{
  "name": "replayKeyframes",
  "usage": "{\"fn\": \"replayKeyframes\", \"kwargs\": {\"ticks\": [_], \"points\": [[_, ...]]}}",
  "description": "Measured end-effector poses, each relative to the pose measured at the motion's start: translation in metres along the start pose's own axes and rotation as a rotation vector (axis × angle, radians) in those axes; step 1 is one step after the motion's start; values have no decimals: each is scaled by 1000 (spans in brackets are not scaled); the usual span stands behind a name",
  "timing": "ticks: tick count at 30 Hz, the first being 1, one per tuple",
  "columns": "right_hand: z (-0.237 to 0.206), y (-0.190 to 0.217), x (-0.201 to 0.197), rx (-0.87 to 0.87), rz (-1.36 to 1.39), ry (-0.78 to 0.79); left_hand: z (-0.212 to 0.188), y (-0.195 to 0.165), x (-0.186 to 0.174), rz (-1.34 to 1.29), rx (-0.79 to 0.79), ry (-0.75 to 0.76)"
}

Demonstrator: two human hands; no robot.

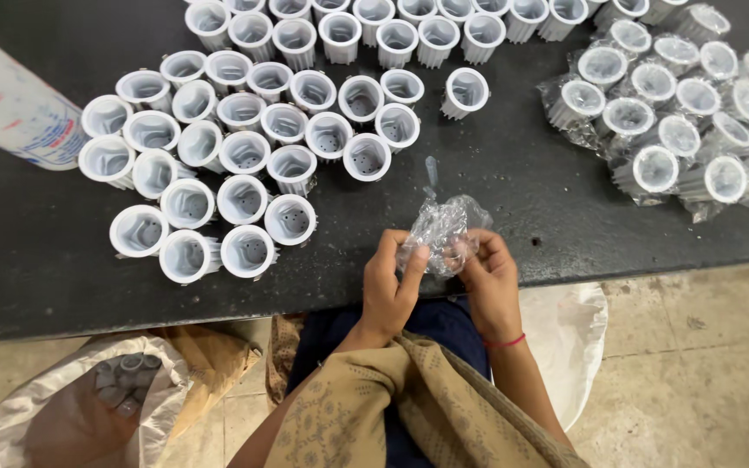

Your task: The person sits at a work table and wraps white plastic cup-shaped components one at a time in clear plastic film, pressing the film around each part and placing the wrapped part on a growing pile of finished pieces on the table.

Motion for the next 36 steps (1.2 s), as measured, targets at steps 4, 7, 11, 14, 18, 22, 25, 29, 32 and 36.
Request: {"fn": "replayKeyframes", "kwargs": {"ticks": [4, 7, 11, 14, 18, 22, 25, 29, 32, 36], "points": [[-1, -13, -9, 56, -37, 47, -2, 5, -2, 93, -15, -30], [-3, -5, -7, -75, -224, -2, -2, 8, -2, 179, 53, -56], [-4, 17, 10, -207, -205, 176, 4, 11, -5, 252, 190, -136], [-4, 32, 18, -141, -256, 271, 15, 29, -9, -219, -224, -75], [-10, 48, 14, 32, -341, 277, 24, 28, -26, -51, -130, -143], [-11, 56, 9, 112, -375, 291, 26, 26, -33, 108, -93, -215], [-7, 58, 7, 123, -464, 210, 25, 22, -30, 102, -2, -253], [-5, 63, 5, 101, -491, 185, 22, 22, -33, 19, -116, -180], [-3, 63, 6, 68, -471, 243, 19, 20, -40, -113, -168, 26], [4, 61, 7, 94, -467, 327, 13, 14, -49, -57, -162, 65]]}}
Point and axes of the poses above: each hand's wrist, its own z-axis towards the middle knuckle, its own x-axis out of the palm, y = z × x, the point moved 3 cm from there along z, towards the middle knuckle, and after that the axes turned 5 degrees about y, right-handed, at the moved point
